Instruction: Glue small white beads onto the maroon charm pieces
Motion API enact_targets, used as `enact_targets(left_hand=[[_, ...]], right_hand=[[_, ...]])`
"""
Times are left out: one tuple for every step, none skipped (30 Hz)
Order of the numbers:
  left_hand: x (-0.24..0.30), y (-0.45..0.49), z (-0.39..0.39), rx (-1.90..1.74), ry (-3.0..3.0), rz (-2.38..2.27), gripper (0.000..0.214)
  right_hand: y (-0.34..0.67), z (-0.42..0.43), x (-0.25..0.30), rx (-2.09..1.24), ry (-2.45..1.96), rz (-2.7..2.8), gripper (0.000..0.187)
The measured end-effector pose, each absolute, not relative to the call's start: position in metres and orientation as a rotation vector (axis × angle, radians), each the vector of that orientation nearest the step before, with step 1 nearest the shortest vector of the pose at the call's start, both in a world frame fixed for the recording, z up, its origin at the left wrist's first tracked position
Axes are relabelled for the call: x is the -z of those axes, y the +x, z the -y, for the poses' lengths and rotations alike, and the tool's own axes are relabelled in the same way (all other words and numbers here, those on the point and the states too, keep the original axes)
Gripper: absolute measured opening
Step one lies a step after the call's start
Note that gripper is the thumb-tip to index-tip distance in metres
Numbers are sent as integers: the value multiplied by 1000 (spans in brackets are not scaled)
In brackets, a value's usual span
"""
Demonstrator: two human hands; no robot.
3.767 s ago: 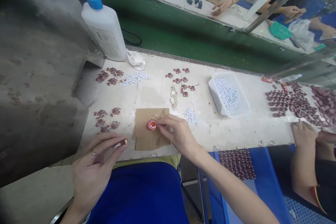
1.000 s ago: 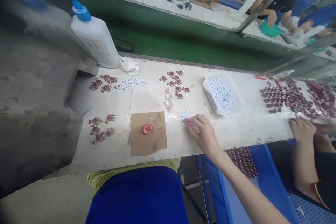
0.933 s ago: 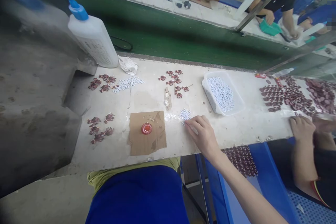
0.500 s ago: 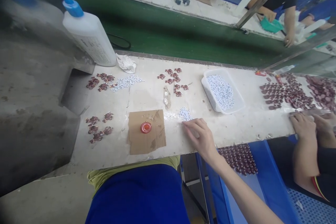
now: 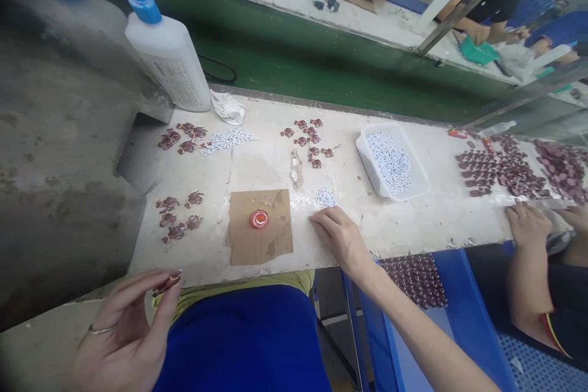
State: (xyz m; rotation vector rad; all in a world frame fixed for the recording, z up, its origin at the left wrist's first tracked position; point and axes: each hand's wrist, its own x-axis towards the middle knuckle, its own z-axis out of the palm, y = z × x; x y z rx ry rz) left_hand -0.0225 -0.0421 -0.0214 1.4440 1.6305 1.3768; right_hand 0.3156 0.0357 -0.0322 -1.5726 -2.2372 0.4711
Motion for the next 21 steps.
enact_targets(left_hand=[[20,-20,38,-1370,1472,-1603,27],[19,-19,34,-1352,1489,-1591,28],[18,-19,31,-1325,1498,-1592,28],[17,-19,29,-1300,1494,-1598,27],[17,-18,28,-1282,1474,-1595,25],[16,-17,26,-1269,1432,-1590,23],[16,-16,25,-1259,1372,-1585,23],[16,-13,24,-1257,1301,-1582,25],[16,-11,23,-1255,1228,-1578,29],[16,-8,21,-1258,1167,-1577,33],[16,-5,20,-1261,1126,-1575,38],[17,-3,18,-1265,1107,-1571,41],[17,-1,17,-1267,1105,-1563,41],[17,0,15,-1267,1111,-1554,39],[17,0,14,-1262,1121,-1546,37],[16,0,13,-1256,1124,-1539,37],[16,0,11,-1248,1120,-1536,37],[15,-1,10,-1243,1114,-1537,38],[15,-2,9,-1240,1113,-1539,37],[14,-3,9,-1237,1126,-1542,34],[14,-4,8,-1237,1156,-1543,28]], right_hand=[[316,-36,31,-509,-1525,2288,24],[317,-35,29,-553,-1478,2332,27],[317,-33,27,-595,-1446,2351,30],[315,-32,25,-624,-1438,2336,31],[313,-30,23,-632,-1465,2285,30],[311,-28,21,-623,-1518,2211,28],[308,-26,20,-605,-1581,2134,24],[304,-25,20,-584,-1638,2071,21],[301,-24,21,-567,-1681,2032,19],[298,-24,22,-554,-1705,2018,19],[296,-25,24,-542,-1713,2019,19],[294,-26,26,-529,-1712,2025,19],[293,-27,28,-516,-1708,2029,20],[292,-29,30,-509,-1703,2036,21],[293,-30,32,-509,-1696,2049,22],[293,-32,32,-514,-1686,2068,22],[294,-33,33,-525,-1675,2091,22],[295,-33,33,-537,-1664,2115,22],[296,-34,32,-548,-1654,2137,22],[296,-34,31,-559,-1646,2153,21],[296,-34,30,-572,-1637,2159,21]])
